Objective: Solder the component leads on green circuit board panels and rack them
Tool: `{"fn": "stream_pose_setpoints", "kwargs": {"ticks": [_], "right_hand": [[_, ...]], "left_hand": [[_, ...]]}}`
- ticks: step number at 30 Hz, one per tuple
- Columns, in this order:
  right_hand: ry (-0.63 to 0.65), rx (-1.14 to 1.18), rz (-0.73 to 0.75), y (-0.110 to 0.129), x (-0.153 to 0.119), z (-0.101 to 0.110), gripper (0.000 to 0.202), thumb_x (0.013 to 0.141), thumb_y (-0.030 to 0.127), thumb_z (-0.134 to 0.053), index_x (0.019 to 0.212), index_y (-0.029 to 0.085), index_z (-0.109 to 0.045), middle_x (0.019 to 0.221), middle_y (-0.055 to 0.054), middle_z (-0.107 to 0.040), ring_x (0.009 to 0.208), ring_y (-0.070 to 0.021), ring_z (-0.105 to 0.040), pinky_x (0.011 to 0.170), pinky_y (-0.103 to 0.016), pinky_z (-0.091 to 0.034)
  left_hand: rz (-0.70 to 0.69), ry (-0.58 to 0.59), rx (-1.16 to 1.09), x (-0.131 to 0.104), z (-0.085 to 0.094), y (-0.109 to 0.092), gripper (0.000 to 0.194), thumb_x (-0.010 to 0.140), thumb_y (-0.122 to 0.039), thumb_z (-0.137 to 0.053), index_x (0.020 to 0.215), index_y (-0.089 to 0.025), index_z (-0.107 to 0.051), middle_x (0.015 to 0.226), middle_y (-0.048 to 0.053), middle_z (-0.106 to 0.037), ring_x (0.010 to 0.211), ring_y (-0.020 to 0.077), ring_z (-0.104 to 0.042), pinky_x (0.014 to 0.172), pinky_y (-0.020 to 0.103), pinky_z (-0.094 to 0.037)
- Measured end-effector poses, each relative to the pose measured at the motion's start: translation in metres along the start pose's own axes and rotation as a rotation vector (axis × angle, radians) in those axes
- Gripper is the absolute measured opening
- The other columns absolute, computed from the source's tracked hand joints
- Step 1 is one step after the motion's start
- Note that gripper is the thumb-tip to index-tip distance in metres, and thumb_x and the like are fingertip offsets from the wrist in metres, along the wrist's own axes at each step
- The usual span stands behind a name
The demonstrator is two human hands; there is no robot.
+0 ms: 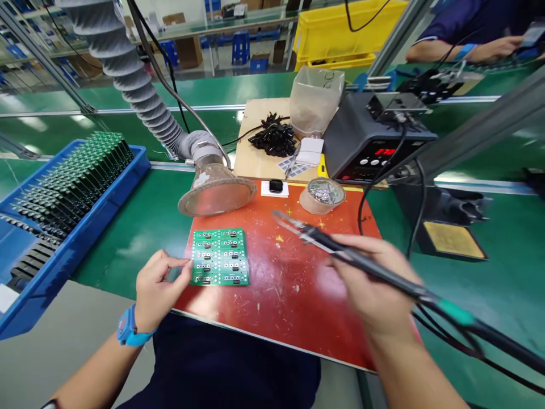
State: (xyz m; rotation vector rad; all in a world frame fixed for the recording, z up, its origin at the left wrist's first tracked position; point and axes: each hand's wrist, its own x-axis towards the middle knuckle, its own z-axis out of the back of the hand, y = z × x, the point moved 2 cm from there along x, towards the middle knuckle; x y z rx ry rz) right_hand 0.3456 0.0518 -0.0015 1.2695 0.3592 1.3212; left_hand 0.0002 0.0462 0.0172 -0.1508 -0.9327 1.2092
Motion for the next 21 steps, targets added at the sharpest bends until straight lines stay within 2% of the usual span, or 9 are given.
{"fn": "stream_pose_setpoints", "kwargs": {"ticks": [3, 6, 9, 15, 21], "right_hand": [[0.148, 0.078, 0.031, 0.003, -0.008, -0.035, 0.023, 0.084, 0.036, -0.067, 0.099, 0.019, -0.068, 0.075, -0.005, -0.069, 0.059, -0.0141, -0.064, 0.054, -0.026, -0.052], [0.200, 0.105, 0.051, -0.001, -0.013, -0.050, 0.017, 0.085, 0.034, -0.065, 0.097, 0.022, -0.069, 0.083, -0.005, -0.072, 0.060, -0.0147, -0.065, 0.057, -0.028, -0.055], [0.222, 0.105, 0.057, -0.002, -0.013, -0.053, 0.015, 0.085, 0.030, -0.063, 0.098, 0.024, -0.068, 0.085, -0.003, -0.073, 0.060, -0.0144, -0.065, 0.057, -0.027, -0.055], [0.277, 0.111, 0.070, 0.004, -0.011, -0.058, 0.016, 0.085, 0.025, -0.061, 0.099, 0.024, -0.067, 0.073, 0.000, -0.071, 0.057, -0.0134, -0.065, 0.054, -0.023, -0.055], [0.301, 0.112, 0.104, 0.006, -0.012, -0.059, 0.018, 0.085, 0.022, -0.061, 0.101, 0.025, -0.066, 0.082, 0.000, -0.073, 0.061, -0.0120, -0.067, 0.058, -0.021, -0.056]], "left_hand": [[-0.105, -0.012, 0.009, -0.003, -0.004, -0.005, 0.009, 0.084, -0.017, -0.065, 0.076, -0.017, -0.066, 0.058, -0.004, -0.048, 0.053, 0.0103, -0.045, 0.050, 0.023, -0.035], [-0.150, -0.013, 0.020, -0.007, -0.006, -0.007, 0.008, 0.084, -0.014, -0.065, 0.076, -0.017, -0.065, 0.057, -0.004, -0.046, 0.052, 0.0102, -0.044, 0.049, 0.023, -0.033], [-0.154, -0.012, 0.026, -0.009, -0.006, -0.006, 0.008, 0.084, -0.013, -0.066, 0.077, -0.017, -0.065, 0.058, -0.004, -0.046, 0.053, 0.0101, -0.044, 0.049, 0.023, -0.033], [-0.164, 0.001, 0.024, -0.010, -0.005, -0.009, 0.007, 0.083, -0.011, -0.067, 0.080, -0.016, -0.065, 0.059, -0.004, -0.045, 0.054, 0.0095, -0.044, 0.050, 0.022, -0.033], [-0.171, 0.003, 0.030, -0.007, -0.008, -0.011, 0.008, 0.083, -0.011, -0.066, 0.078, -0.016, -0.064, 0.058, -0.005, -0.041, 0.052, 0.0093, -0.042, 0.049, 0.022, -0.031]]}}
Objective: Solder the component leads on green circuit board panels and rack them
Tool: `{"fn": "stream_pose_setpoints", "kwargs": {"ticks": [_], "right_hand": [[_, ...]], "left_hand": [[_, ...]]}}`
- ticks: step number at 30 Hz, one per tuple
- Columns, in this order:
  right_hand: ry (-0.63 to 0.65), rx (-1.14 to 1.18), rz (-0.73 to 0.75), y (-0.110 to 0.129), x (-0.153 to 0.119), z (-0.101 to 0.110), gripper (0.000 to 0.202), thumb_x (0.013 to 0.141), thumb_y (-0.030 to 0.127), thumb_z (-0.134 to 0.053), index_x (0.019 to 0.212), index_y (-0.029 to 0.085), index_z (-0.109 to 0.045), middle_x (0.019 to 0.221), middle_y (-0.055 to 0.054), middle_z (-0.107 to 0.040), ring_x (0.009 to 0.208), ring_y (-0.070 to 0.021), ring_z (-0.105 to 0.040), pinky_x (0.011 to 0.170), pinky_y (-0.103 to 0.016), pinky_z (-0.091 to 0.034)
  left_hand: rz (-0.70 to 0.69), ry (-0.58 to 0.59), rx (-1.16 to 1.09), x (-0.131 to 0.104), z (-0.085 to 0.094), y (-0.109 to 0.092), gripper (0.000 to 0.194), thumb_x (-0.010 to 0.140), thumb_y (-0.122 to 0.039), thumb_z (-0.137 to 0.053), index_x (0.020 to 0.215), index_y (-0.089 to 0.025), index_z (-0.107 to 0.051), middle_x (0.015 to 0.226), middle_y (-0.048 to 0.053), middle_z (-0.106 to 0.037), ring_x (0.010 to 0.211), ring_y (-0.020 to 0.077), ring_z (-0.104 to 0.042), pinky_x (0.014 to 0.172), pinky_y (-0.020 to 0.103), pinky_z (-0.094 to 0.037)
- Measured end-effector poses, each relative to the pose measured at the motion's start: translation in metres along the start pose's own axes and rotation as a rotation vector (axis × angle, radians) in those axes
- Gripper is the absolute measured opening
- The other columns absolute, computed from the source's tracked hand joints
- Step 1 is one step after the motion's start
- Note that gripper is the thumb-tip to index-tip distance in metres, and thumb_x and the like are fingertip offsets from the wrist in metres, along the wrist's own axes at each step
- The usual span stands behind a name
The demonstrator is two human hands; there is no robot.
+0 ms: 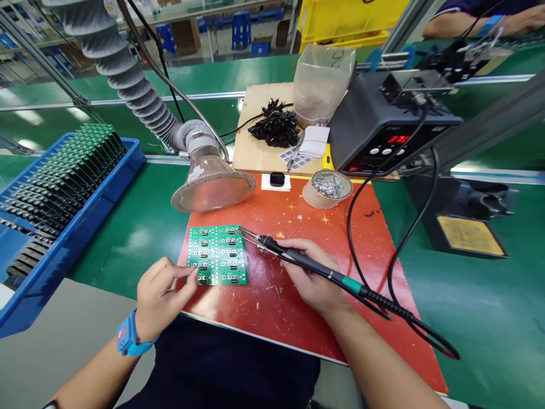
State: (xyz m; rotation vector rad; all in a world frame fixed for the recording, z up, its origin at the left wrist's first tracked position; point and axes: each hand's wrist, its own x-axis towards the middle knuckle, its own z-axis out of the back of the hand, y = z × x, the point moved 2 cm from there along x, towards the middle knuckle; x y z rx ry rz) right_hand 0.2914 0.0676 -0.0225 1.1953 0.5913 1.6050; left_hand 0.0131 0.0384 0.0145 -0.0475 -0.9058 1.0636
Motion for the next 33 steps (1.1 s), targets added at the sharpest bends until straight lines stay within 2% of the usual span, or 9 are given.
{"fn": "stream_pose_setpoints", "kwargs": {"ticks": [5, 14, 26, 33], "right_hand": [[0.019, -0.012, 0.021, 0.000, 0.000, 0.001, 0.019, 0.086, 0.022, -0.061, 0.104, 0.026, -0.065, 0.085, -0.001, -0.074, 0.064, -0.0122, -0.068, 0.060, -0.021, -0.056], [0.049, -0.043, 0.066, -0.001, -0.002, 0.005, 0.020, 0.086, 0.023, -0.062, 0.105, 0.026, -0.066, 0.095, -0.003, -0.075, 0.081, -0.0168, -0.072, 0.071, -0.024, -0.059], [0.008, -0.031, 0.100, 0.000, -0.011, 0.015, 0.022, 0.086, 0.021, -0.062, 0.107, 0.027, -0.066, 0.093, -0.003, -0.075, 0.077, -0.0184, -0.073, 0.065, -0.026, -0.060], [0.077, -0.045, 0.166, 0.009, -0.008, 0.013, 0.018, 0.084, 0.020, -0.062, 0.101, 0.026, -0.066, 0.084, -0.004, -0.074, 0.067, -0.0181, -0.071, 0.057, -0.026, -0.059]], "left_hand": [[-0.001, 0.007, 0.008, 0.003, -0.003, 0.000, 0.008, 0.083, -0.011, -0.067, 0.077, -0.016, -0.064, 0.058, -0.006, -0.039, 0.052, 0.0092, -0.040, 0.049, 0.022, -0.030], [0.002, 0.051, 0.012, 0.009, -0.005, -0.001, 0.007, 0.084, -0.013, -0.066, 0.078, -0.016, -0.065, 0.059, -0.005, -0.038, 0.053, 0.0096, -0.040, 0.049, 0.023, -0.029], [0.005, 0.075, -0.004, 0.006, 0.004, -0.008, 0.007, 0.084, -0.011, -0.066, 0.080, -0.016, -0.064, 0.058, -0.007, -0.034, 0.052, 0.0090, -0.038, 0.049, 0.023, -0.029], [0.014, 0.114, 0.003, 0.006, 0.006, -0.011, 0.007, 0.085, -0.012, -0.064, 0.080, -0.017, -0.064, 0.058, -0.006, -0.037, 0.052, 0.0094, -0.038, 0.049, 0.023, -0.029]]}}
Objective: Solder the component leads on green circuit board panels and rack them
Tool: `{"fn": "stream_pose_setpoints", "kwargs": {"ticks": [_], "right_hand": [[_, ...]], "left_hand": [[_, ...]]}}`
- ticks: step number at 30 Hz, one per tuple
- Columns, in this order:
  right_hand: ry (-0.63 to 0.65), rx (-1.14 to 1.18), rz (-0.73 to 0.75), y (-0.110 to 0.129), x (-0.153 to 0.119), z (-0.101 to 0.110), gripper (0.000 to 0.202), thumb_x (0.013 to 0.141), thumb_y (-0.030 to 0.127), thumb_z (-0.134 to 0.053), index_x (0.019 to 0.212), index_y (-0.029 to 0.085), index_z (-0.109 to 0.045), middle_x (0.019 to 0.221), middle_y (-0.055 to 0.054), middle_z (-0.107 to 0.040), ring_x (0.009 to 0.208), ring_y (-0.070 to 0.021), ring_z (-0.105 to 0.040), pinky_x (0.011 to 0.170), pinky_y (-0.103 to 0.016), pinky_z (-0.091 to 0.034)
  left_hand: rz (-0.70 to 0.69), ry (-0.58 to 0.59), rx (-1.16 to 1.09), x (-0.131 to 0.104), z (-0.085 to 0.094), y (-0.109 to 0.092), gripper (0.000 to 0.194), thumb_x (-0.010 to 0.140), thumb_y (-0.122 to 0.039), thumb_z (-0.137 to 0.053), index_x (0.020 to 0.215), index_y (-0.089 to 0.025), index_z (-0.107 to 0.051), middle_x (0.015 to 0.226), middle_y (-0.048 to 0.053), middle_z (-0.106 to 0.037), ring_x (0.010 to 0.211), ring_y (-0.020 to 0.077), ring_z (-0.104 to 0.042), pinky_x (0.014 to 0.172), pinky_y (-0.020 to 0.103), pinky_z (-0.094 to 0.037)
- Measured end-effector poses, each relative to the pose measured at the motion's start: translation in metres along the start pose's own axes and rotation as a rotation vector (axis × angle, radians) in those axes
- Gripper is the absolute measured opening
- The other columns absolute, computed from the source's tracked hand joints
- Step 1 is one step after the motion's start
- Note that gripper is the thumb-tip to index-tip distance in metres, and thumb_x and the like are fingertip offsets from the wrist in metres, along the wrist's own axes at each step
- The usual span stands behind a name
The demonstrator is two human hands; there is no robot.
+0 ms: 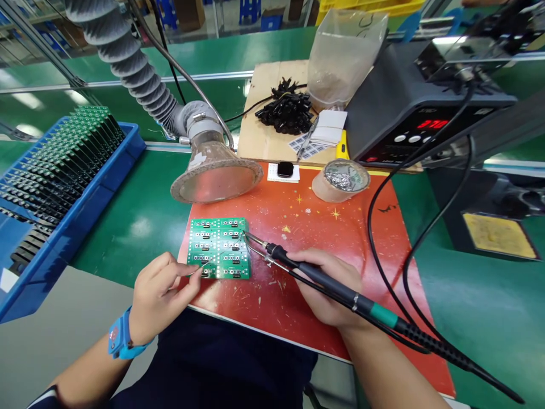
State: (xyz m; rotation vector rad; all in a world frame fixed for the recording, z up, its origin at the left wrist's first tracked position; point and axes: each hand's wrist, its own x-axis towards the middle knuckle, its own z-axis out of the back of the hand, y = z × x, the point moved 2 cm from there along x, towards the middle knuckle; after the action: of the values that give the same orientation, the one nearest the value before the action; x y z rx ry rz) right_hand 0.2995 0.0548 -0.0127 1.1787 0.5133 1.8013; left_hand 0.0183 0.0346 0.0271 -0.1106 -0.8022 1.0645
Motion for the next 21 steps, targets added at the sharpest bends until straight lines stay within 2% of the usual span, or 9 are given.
{"fn": "stream_pose_setpoints", "kwargs": {"ticks": [11, 21], "right_hand": [[0.010, -0.060, 0.065, 0.0050, 0.0024, -0.0009, 0.018, 0.086, 0.022, -0.060, 0.103, 0.027, -0.064, 0.081, -0.004, -0.072, 0.065, -0.0184, -0.070, 0.053, -0.028, -0.058], [-0.001, -0.118, 0.102, 0.0065, -0.0029, 0.0049, 0.017, 0.084, 0.024, -0.060, 0.099, 0.030, -0.066, 0.079, -0.002, -0.073, 0.067, -0.0214, -0.070, 0.060, -0.034, -0.059]], "left_hand": [[-0.002, 0.016, 0.017, 0.0047, -0.0038, 0.0007, 0.007, 0.084, -0.013, -0.065, 0.078, -0.016, -0.066, 0.058, -0.006, -0.037, 0.052, 0.0095, -0.039, 0.049, 0.024, -0.029], [-0.027, 0.034, 0.041, 0.0046, -0.0028, -0.0033, 0.008, 0.085, -0.014, -0.065, 0.077, -0.016, -0.065, 0.059, -0.005, -0.041, 0.052, 0.0096, -0.041, 0.049, 0.023, -0.032]]}}
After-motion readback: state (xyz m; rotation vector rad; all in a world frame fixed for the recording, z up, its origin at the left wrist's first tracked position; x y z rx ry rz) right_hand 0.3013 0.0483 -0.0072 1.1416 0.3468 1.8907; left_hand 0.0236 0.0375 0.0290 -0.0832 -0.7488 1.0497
